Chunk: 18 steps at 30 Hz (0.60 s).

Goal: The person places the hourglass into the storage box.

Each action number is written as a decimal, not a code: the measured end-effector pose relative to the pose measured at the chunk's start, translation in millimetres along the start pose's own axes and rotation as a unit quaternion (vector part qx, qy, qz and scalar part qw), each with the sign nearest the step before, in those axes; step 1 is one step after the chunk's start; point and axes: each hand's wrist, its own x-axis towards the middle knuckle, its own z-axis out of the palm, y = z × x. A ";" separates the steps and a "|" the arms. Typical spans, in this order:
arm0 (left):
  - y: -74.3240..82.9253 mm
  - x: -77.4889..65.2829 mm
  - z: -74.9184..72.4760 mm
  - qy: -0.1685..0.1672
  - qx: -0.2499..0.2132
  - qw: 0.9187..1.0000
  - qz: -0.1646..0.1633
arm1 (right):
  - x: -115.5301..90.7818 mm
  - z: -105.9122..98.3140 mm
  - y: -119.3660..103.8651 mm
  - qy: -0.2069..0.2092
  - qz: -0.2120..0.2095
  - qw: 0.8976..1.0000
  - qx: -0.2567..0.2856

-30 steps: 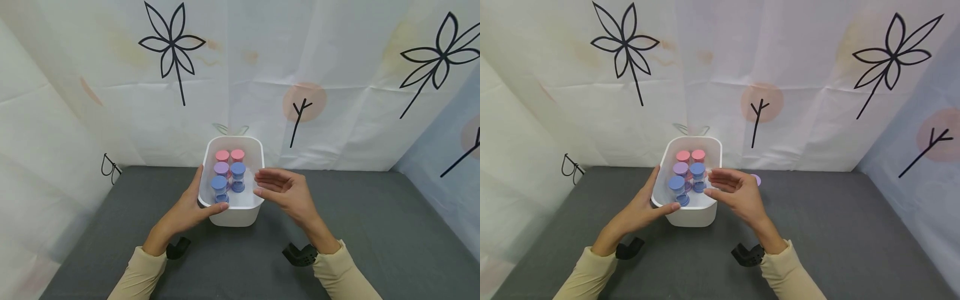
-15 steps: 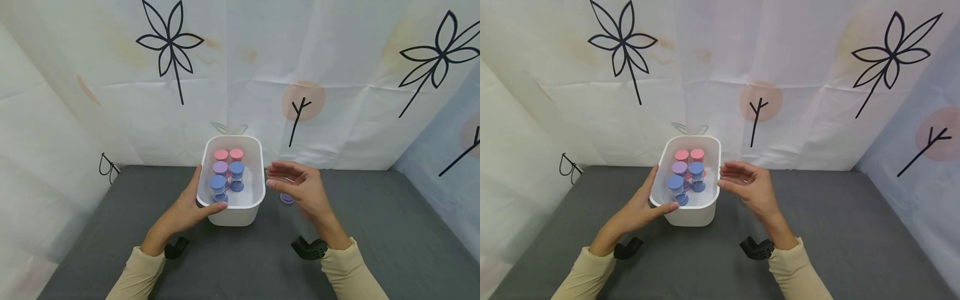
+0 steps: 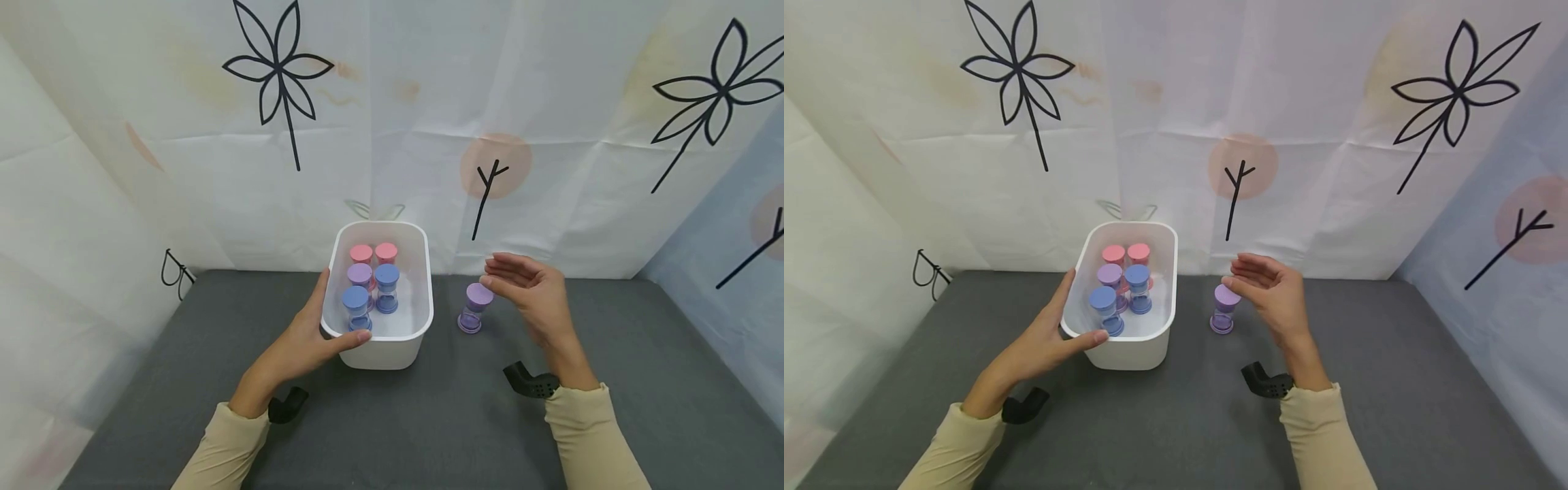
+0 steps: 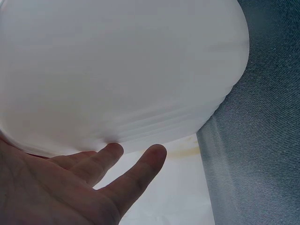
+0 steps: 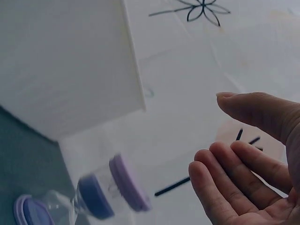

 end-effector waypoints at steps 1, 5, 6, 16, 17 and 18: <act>0.2 0.0 -0.1 0.000 0.001 1.000 0.000 | 0.2 -2.5 1.5 0.002 0.002 1.000 -0.003; 0.9 -0.3 -0.4 0.000 0.000 1.000 0.002 | 1.0 -10.3 8.0 0.000 0.018 1.000 -0.023; 1.1 -0.3 -0.3 -0.001 -0.001 1.000 0.003 | 1.4 -11.6 9.7 -0.002 0.025 0.999 -0.025; 1.1 -0.9 -0.1 -0.003 -0.009 1.000 0.003 | 3.4 -23.4 30.3 -0.047 0.122 0.982 -0.134; 1.3 -0.8 -0.2 -0.002 -0.010 1.000 0.003 | 3.5 -24.6 32.2 -0.055 0.127 0.980 -0.145; 1.6 -0.7 -0.1 -0.002 -0.010 1.000 0.003 | 3.7 -25.6 34.0 -0.063 0.133 0.977 -0.153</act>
